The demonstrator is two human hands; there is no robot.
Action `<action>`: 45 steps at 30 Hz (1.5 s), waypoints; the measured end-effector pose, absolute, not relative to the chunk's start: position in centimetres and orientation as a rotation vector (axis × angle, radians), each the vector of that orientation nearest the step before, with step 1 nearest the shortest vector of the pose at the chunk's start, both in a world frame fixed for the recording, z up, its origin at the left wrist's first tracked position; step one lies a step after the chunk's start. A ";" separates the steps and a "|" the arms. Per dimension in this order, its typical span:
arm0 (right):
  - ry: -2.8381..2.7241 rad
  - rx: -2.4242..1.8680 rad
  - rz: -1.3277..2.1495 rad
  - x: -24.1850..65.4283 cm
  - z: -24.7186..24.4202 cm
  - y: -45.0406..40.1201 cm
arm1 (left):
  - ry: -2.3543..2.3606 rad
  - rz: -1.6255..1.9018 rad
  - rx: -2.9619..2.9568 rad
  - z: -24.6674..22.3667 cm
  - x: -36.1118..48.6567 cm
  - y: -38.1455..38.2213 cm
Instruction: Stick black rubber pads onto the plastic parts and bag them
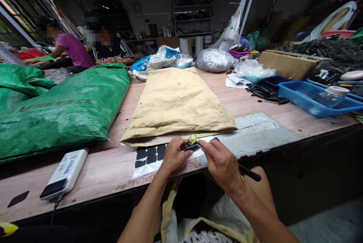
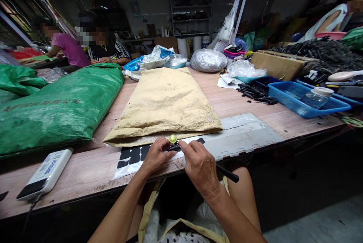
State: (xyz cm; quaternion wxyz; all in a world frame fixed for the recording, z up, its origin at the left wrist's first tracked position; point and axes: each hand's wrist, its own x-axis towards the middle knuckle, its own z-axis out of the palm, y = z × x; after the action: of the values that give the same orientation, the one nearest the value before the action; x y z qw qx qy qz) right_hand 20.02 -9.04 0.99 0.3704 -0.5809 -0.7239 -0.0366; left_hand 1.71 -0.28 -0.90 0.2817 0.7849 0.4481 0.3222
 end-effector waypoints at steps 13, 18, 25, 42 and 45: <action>-1.837 -1.594 -0.201 20.8 0.9 -8.9 | 1.200 0.882 2.078 -1.0 1.9 -0.3; -1.789 -1.609 -0.180 21.6 0.6 -8.8 | 1.206 0.856 2.122 -0.8 1.7 -0.3; -1.515 -1.790 -0.397 28.0 0.6 -7.0 | 1.180 0.821 2.125 -0.6 1.5 -0.2; -1.337 -2.201 -0.449 31.6 -2.5 -4.2 | 1.194 0.819 2.162 -0.8 1.4 0.1; -1.334 -2.205 -0.445 31.6 -2.4 -4.2 | 1.199 0.827 2.156 -0.8 1.4 0.0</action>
State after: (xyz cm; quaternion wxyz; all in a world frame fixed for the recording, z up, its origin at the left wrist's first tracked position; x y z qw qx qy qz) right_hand 31.59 -4.21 -2.44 0.2601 -0.8141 -0.4925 -0.1644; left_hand 1.42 0.05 -0.82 0.2666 0.7986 0.4442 0.3063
